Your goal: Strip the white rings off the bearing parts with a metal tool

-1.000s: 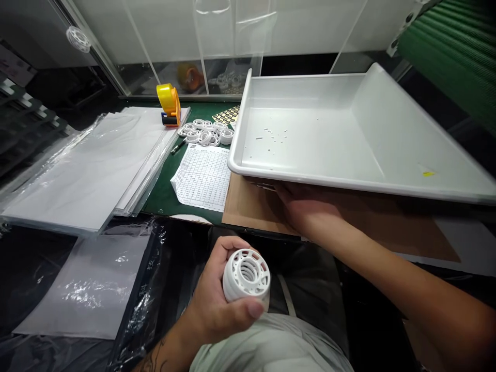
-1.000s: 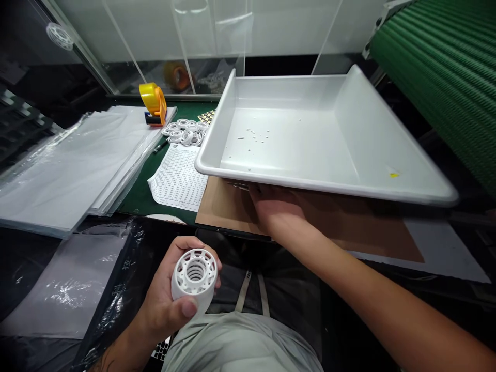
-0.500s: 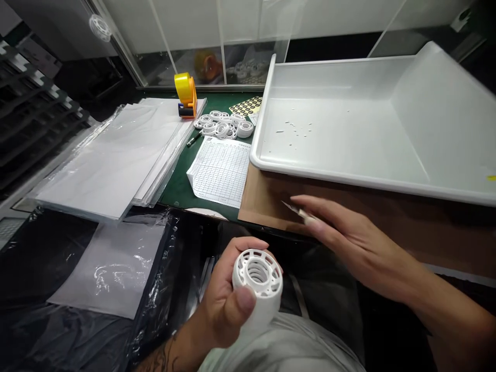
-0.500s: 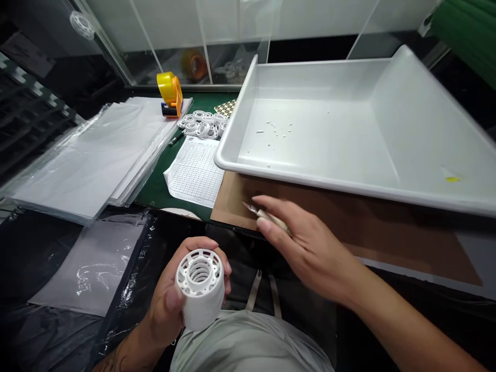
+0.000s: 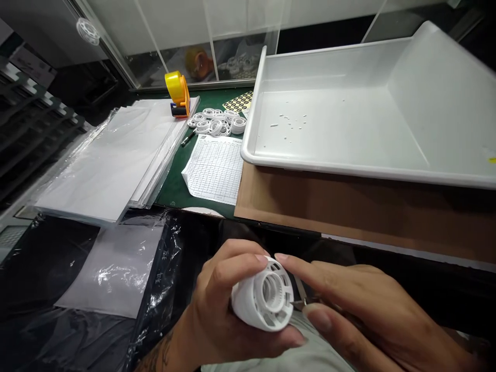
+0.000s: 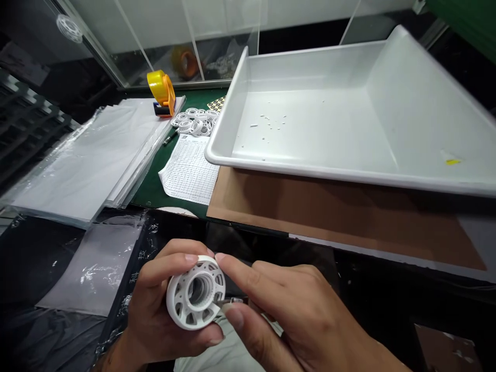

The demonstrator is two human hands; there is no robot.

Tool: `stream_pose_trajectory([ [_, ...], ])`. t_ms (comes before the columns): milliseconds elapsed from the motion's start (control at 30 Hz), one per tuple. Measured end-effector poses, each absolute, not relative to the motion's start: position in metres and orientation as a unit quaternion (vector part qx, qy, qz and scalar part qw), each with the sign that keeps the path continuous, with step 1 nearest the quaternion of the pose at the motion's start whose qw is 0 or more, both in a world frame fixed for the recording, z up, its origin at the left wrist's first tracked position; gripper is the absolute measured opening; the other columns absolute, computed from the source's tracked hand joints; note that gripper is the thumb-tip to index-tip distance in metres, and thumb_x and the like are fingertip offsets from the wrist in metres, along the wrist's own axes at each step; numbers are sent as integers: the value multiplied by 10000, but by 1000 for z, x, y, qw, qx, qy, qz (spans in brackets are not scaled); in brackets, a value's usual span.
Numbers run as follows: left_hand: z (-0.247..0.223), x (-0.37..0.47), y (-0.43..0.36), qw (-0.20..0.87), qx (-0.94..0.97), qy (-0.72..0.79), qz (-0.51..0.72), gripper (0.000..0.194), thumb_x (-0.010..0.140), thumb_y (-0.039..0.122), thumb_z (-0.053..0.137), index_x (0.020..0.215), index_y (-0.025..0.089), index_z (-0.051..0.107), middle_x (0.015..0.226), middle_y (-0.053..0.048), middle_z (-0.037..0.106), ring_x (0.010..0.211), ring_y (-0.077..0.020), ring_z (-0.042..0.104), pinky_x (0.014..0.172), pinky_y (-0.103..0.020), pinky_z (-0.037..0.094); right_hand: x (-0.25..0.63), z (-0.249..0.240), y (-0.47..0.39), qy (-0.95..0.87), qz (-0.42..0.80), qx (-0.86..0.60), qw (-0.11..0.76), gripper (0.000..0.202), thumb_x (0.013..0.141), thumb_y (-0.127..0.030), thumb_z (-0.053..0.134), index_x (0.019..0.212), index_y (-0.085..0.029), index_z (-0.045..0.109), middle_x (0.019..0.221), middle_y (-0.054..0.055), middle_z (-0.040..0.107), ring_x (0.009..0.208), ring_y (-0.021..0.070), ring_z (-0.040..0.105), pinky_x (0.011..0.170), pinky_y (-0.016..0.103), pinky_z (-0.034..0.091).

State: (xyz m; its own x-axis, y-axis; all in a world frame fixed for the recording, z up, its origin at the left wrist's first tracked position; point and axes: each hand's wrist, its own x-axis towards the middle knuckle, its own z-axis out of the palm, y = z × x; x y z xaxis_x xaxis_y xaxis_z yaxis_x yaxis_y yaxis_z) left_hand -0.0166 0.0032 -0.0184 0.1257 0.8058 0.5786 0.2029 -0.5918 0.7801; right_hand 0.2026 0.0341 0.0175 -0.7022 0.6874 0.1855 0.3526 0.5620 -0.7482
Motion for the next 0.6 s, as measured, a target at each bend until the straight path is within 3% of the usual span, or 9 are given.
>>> stream_pose_trajectory([
  [133,-15,-18,3,257,717,361,539,661,838,445,819,1308,146,464,1159,-89,572,1046,-135,609,880,-218,542,200,17,34,-842,382,-295,243,493,1091,-300,454,1563,-391,344,888,-6,659,837,144,705,575,197,476],
  [300,-12,-19,4,251,726,351,535,644,850,428,811,1304,132,462,1164,-87,570,1060,-126,612,892,-204,545,200,18,33,-846,377,-298,232,492,1101,-314,439,1569,-412,324,937,-40,674,841,113,706,627,169,502],
  [400,-12,-18,4,241,735,345,531,662,836,439,822,1293,126,460,1165,-88,573,1054,-125,617,881,-198,554,201,18,30,-845,363,-305,249,430,1116,-323,408,1542,-367,377,965,-28,687,858,113,709,622,170,497],
  [600,-13,-17,5,240,732,337,541,681,831,418,832,1309,121,449,1172,-93,575,1050,-128,621,893,-208,562,201,15,24,-854,330,-311,256,426,1112,-287,417,1536,-253,438,839,8,608,661,97,613,561,199,437],
])
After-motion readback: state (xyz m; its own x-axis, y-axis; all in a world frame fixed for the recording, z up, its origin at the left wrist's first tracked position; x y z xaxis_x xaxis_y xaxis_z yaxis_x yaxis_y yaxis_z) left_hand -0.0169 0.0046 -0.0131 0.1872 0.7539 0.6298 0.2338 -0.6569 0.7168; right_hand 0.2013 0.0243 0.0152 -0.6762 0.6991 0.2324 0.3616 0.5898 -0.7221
